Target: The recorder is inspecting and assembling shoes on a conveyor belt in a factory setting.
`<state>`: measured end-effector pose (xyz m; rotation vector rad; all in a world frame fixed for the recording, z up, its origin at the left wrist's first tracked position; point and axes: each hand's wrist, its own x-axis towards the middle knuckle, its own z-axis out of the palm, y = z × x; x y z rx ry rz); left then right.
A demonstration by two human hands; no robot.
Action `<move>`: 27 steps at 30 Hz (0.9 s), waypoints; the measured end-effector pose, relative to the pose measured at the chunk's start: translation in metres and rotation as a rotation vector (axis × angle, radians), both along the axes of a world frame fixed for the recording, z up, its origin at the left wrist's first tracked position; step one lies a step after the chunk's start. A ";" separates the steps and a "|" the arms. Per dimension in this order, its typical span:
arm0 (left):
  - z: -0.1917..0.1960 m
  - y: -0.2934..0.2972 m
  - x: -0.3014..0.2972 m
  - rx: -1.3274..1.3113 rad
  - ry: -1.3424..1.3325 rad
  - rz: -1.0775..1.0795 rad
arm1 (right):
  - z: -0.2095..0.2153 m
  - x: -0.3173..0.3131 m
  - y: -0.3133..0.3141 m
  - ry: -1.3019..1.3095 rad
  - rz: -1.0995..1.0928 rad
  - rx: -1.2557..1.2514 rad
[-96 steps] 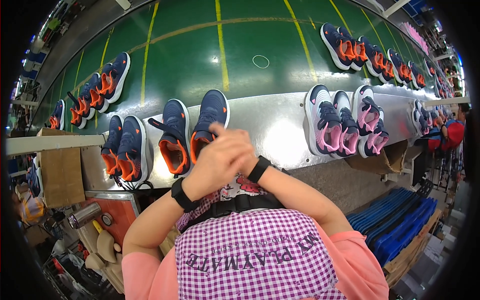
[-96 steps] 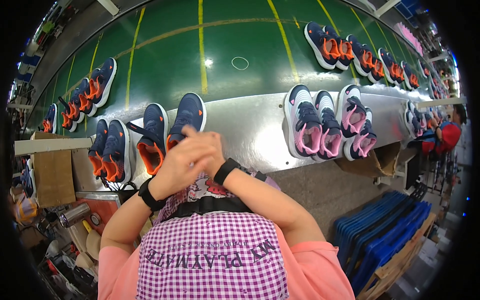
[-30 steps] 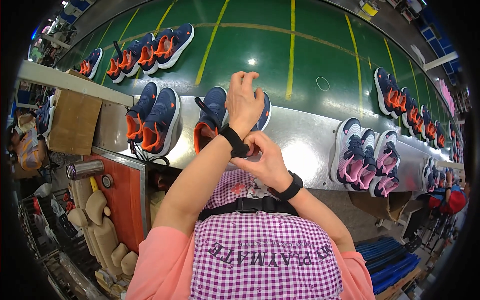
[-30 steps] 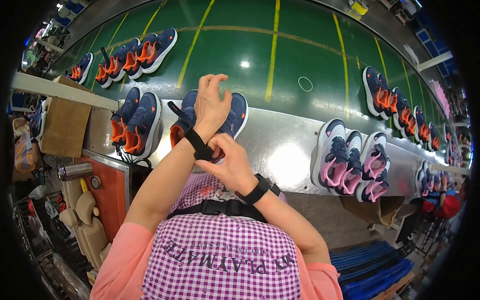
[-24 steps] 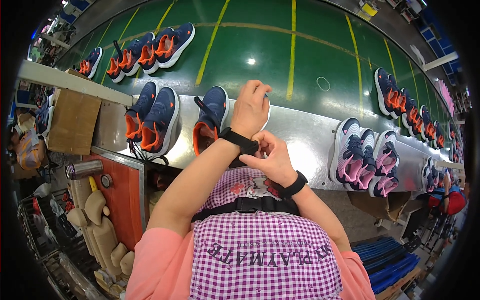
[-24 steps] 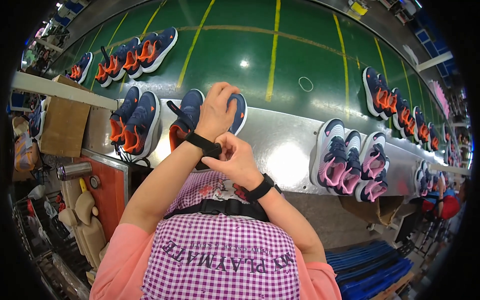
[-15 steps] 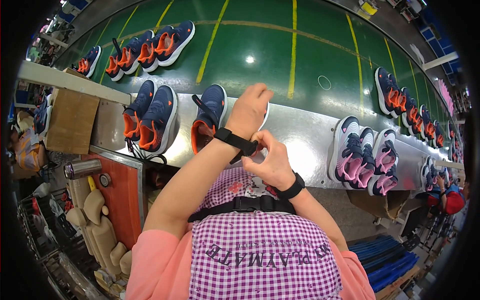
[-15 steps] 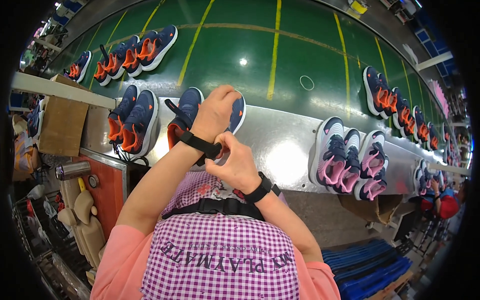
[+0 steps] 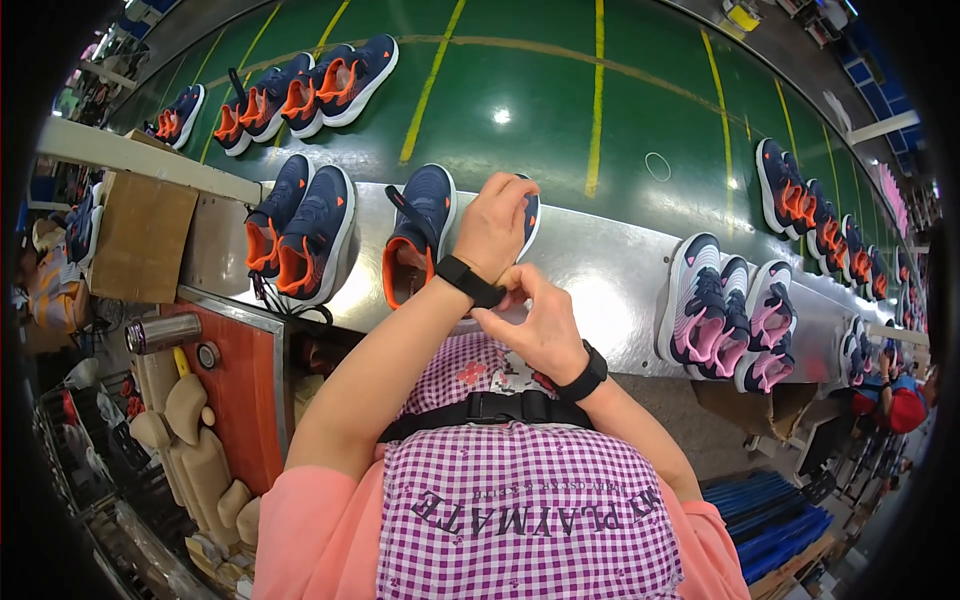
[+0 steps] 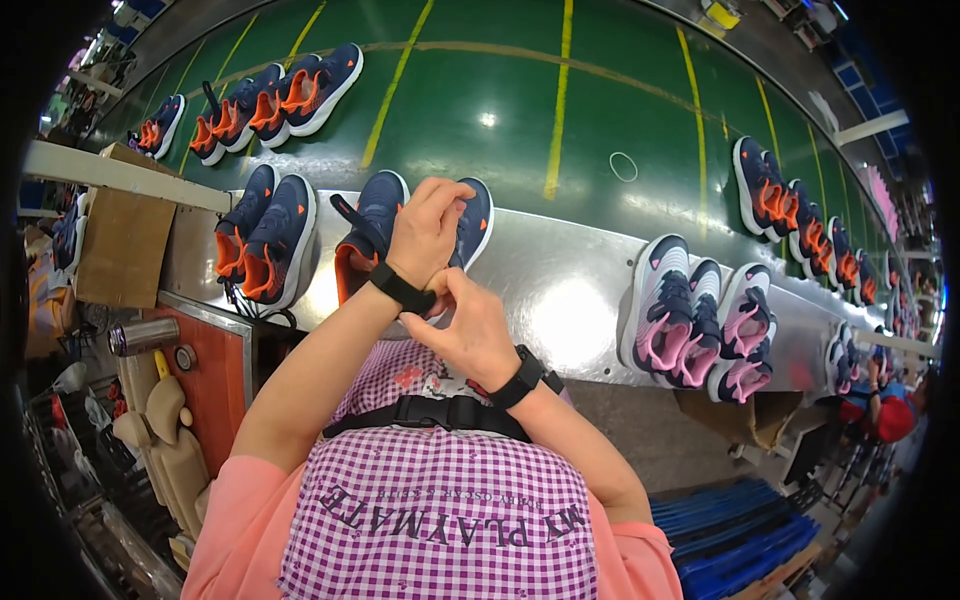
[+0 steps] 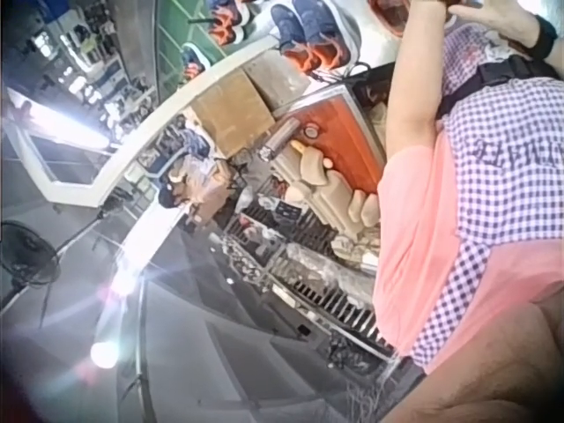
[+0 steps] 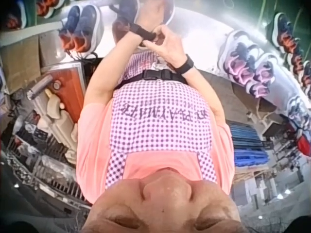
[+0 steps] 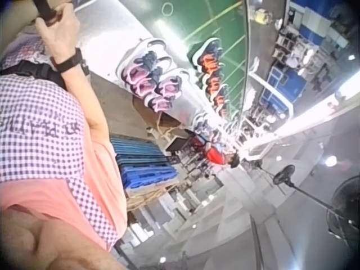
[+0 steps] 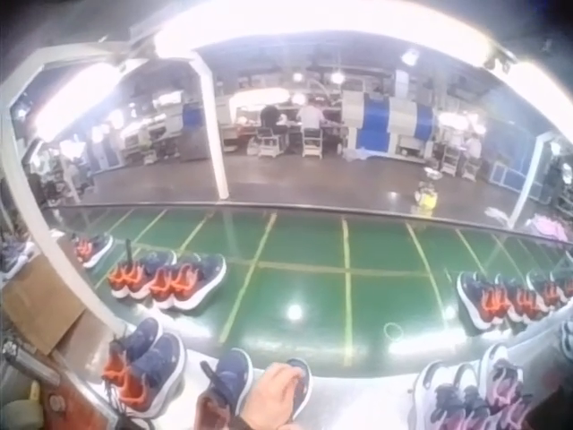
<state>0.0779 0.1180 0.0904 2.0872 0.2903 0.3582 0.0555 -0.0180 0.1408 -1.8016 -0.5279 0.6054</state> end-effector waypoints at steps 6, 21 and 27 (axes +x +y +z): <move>0.026 0.036 -0.012 -0.488 0.116 0.012 | -0.027 0.030 -0.018 0.468 -0.375 0.292; -0.027 0.013 -0.096 0.589 0.497 -0.521 | -0.131 0.024 -0.014 0.635 0.079 -0.220; -0.028 0.013 -0.090 0.289 0.455 -0.388 | -0.112 0.029 -0.015 0.709 0.053 -0.072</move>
